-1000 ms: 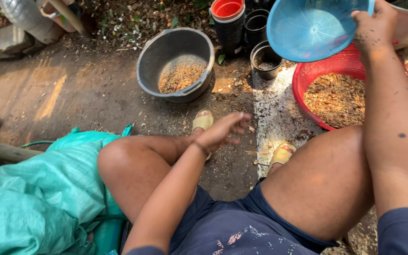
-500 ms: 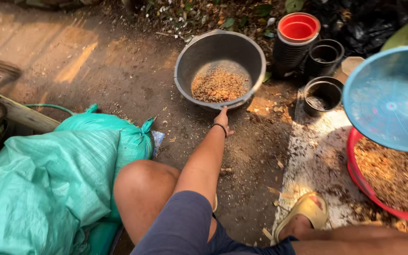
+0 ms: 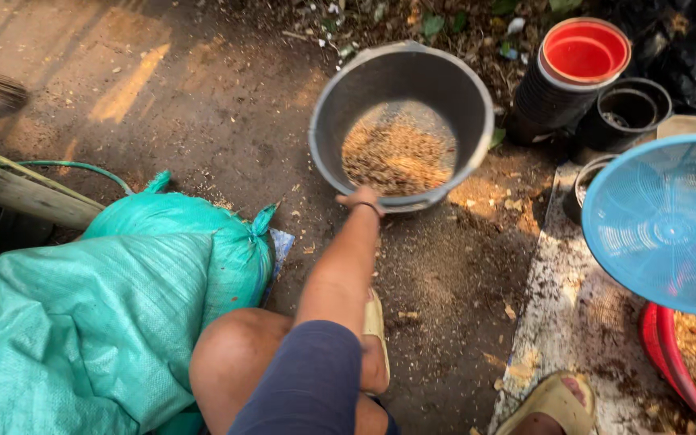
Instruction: The person sits on the ground and uses a blue sieve to sift organic material from a red basket into a grey bucket. They repeatedly scoop material, shake the sieve to separate finer particles, and pour the contents into the bucket.
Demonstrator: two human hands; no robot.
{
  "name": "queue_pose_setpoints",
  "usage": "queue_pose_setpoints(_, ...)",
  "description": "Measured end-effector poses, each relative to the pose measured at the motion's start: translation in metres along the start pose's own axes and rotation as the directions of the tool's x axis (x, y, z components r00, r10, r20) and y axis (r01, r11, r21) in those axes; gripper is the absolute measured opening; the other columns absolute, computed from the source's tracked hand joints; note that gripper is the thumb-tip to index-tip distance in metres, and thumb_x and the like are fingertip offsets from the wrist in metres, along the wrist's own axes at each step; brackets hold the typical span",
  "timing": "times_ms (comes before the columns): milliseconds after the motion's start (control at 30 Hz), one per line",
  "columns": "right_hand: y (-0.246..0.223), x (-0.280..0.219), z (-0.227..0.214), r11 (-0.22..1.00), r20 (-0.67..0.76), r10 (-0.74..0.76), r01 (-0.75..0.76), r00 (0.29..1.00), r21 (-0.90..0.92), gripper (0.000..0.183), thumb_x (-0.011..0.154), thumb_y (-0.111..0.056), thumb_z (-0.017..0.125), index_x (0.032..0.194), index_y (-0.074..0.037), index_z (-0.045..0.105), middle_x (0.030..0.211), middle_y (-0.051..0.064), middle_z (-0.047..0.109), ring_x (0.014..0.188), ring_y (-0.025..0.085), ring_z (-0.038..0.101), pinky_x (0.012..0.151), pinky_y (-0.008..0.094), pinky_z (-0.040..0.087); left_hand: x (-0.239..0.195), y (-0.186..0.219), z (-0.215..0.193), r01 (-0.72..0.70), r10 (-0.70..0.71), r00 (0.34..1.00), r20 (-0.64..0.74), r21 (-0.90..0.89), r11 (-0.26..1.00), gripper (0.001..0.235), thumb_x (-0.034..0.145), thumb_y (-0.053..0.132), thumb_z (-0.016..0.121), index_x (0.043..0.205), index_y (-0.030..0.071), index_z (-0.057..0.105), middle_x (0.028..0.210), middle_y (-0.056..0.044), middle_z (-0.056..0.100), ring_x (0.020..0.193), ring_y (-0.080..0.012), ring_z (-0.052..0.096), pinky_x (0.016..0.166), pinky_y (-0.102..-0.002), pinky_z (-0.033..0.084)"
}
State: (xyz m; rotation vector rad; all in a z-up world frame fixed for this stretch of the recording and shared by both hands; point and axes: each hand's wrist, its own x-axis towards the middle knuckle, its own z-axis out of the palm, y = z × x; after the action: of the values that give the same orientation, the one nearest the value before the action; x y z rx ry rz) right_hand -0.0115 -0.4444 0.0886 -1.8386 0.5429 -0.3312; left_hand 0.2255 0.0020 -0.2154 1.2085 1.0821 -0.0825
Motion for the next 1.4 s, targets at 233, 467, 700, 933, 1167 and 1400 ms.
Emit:
queue_pose_setpoints(233,0.036,-0.07,-0.063,0.996,-0.075,0.09,-0.09,0.993,-0.002,0.029,0.107,-0.01,0.062,0.134,-0.001,0.062,0.11,0.011,0.069,0.092,0.02,0.067,0.078,0.033,0.057,0.054,0.084,-0.177,-0.049,0.066,0.993,-0.094,0.172,0.984,0.081,0.088,0.014,0.066,0.153,0.013,0.017,0.146,-0.024,0.043,0.117,-0.0432,0.061,0.082,-0.066,0.057)
queue_pose_setpoints(467,0.041,-0.079,-0.063,0.991,-0.045,0.121,-0.123,0.992,-0.045,0.03,0.109,-0.012,0.062,0.136,0.0,0.06,0.111,0.013,0.068,0.092,0.022,0.067,0.078,0.035,0.057,0.047,0.096,-0.266,0.072,-0.041,0.98,-0.195,0.155,0.985,0.069,0.088,0.042,0.057,0.144,0.006,0.036,0.139,-0.018,0.052,0.112,-0.0382,0.061,0.087,-0.06,0.056)
queue_pose_setpoints(700,0.04,-0.081,-0.025,0.991,0.008,0.092,-0.091,0.996,-0.094,0.028,0.108,-0.02,0.062,0.131,-0.003,0.059,0.099,0.007,0.064,0.08,0.017,0.063,0.067,0.034,0.055,-0.074,0.052,-0.145,-0.175,0.178,0.984,-0.016,0.133,0.976,0.08,0.085,0.065,0.052,0.132,0.0,0.061,0.129,-0.014,0.064,0.108,-0.0342,0.062,0.095,-0.056,0.054)
queue_pose_setpoints(933,0.036,-0.115,0.018,0.979,0.08,0.101,-0.085,0.992,-0.184,0.041,0.102,-0.032,0.061,0.134,-0.007,0.058,0.09,0.01,0.065,0.073,0.018,0.064,0.062,0.035,0.054,-0.29,-0.063,-0.06,0.136,-0.199,0.178,0.964,0.176,0.975,0.089,0.09,0.074,0.041,0.159,0.019,0.029,0.161,-0.011,0.036,0.144,-0.0353,0.042,0.114,-0.06,0.039)
queue_pose_setpoints(1167,0.059,-0.125,-0.082,0.736,0.279,0.332,-0.062,0.901,-0.674,0.069,0.097,-0.058,0.052,0.154,-0.019,0.041,0.117,0.016,0.065,0.102,0.03,0.066,0.093,0.045,0.049,-0.305,-0.064,-0.06,0.138,-0.179,0.33,0.927,0.14,0.981,0.077,0.085,0.049,0.049,0.154,0.016,0.037,0.154,-0.011,0.046,0.14,-0.0334,0.045,0.114,-0.058,0.036)
queue_pose_setpoints(1400,0.166,-0.181,-0.085,0.503,0.328,0.561,0.002,0.76,-0.864,0.098,0.085,-0.065,0.066,0.161,-0.02,0.024,0.134,0.02,0.058,0.124,0.033,0.059,0.106,0.048,0.047,-0.283,-0.08,-0.058,0.091,-0.155,0.47,0.869,0.127,0.988,0.081,0.084,0.048,0.048,0.157,0.019,0.028,0.157,-0.011,0.039,0.143,-0.0336,0.041,0.115,-0.057,0.036)
